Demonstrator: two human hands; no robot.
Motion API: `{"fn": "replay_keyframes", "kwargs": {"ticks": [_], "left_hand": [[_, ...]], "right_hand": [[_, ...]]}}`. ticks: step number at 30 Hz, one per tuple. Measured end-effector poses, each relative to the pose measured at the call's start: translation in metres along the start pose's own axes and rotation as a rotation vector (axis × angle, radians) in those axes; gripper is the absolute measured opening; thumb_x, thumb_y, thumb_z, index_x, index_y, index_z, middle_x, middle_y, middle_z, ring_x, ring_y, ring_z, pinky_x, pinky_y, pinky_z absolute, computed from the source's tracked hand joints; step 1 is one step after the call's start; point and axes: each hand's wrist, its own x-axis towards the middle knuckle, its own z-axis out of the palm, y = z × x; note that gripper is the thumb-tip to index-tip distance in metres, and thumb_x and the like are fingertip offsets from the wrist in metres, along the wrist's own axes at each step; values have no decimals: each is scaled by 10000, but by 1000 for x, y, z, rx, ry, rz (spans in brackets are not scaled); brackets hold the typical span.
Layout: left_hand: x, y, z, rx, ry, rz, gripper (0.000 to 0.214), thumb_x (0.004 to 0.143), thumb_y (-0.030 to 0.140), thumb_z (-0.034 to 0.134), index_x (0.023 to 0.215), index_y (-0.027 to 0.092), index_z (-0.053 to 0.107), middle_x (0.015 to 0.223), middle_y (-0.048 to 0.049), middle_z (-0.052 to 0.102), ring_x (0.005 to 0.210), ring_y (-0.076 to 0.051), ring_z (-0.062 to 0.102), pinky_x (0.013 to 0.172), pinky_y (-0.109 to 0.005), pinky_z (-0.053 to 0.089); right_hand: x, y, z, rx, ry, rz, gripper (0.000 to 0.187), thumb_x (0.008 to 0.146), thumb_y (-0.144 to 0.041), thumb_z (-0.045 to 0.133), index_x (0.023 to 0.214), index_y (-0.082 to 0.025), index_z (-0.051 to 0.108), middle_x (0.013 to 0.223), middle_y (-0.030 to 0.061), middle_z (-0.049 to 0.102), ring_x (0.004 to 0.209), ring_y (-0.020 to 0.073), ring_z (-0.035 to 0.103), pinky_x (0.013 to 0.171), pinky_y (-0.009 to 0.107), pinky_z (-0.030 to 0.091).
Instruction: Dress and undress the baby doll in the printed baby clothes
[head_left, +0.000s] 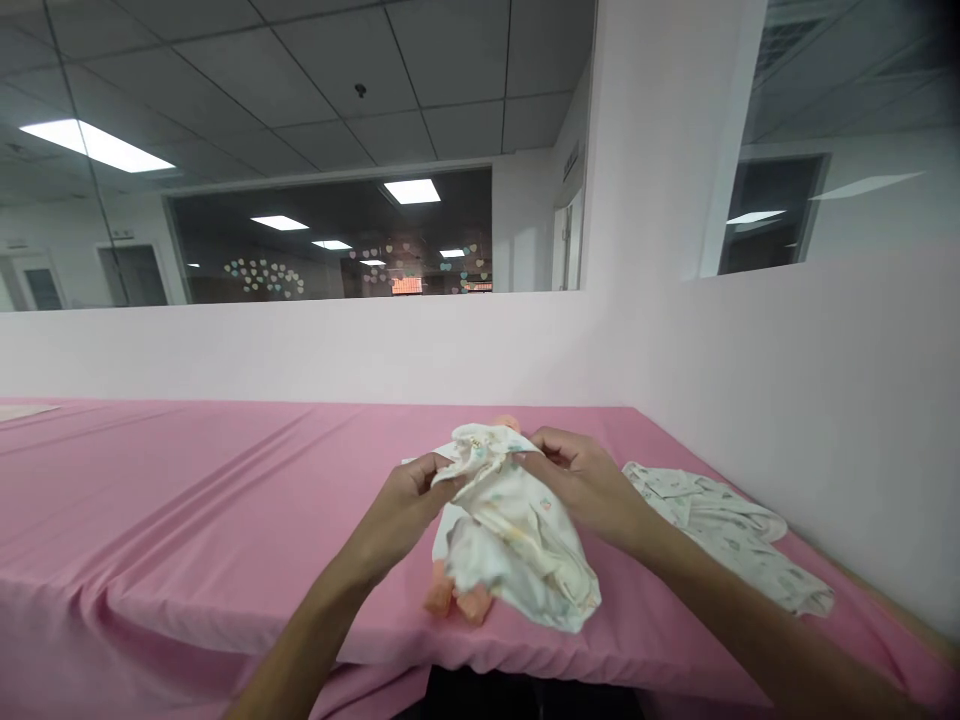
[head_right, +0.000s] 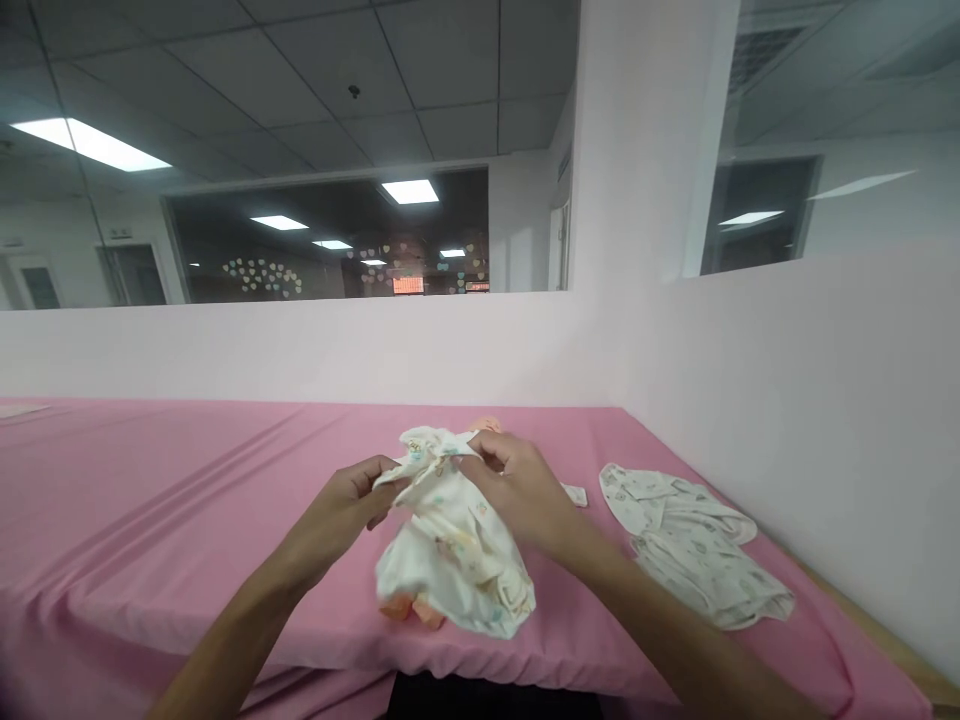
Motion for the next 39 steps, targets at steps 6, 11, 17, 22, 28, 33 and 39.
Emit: {"fn": "replay_keyframes", "kwargs": {"ticks": [6,11,17,22,28,33,39], "left_hand": [[23,18,-12,-53,103,81,281,834,378,505,644,173,478,672,18,469,664,-116,442,649,-231,374],[44,46,-12,-172,38,154,217,801,316,506,646,174,450,642,31,413,589,-94,389,556,-208,338],[58,63,-8,-148,14,219,203,773,284,514,633,174,418,600,42,374,502,-64,354,463,-183,271],[74,73,-25,123,212,245,239,748,347,592,661,163,468,601,27,466,489,-67,411,442,-176,269],[94,89,-40,177,-88,212,364,683,426,708,947,196,608,735,-21,612,583,-130,561,496,-219,389],[119,78,-28,273,69,227,349,759,404,600,556,176,431,532,31,402,437,-63,354,433,-217,249],[130,76,4,316,78,242,250,781,327,515,586,182,455,591,4,483,510,-105,438,461,-236,276]], "right_hand": [[4,8,-5,-16,41,20,409,858,-499,518,612,-201,385,602,-47,360,546,93,330,512,241,295],[13,4,-9,-29,27,-128,374,839,-503,570,1116,-252,551,1202,54,559,1069,205,522,864,359,439],[19,-7,-20,23,-171,-149,378,789,-452,646,1090,-225,611,1126,59,628,1000,204,589,830,357,478],[23,-15,-32,-167,-98,-124,335,849,-509,535,837,-188,630,805,25,660,705,154,584,602,272,419],[56,-19,-63,-908,144,-302,556,880,-622,391,566,-183,524,491,-1,502,526,129,429,594,294,288],[72,-18,-79,-1165,-34,-371,537,910,-532,361,509,-175,381,517,7,498,564,133,418,686,339,271],[73,-17,-62,-752,-244,-196,377,769,-524,565,632,-190,454,640,-30,486,628,128,435,711,324,326]]}}
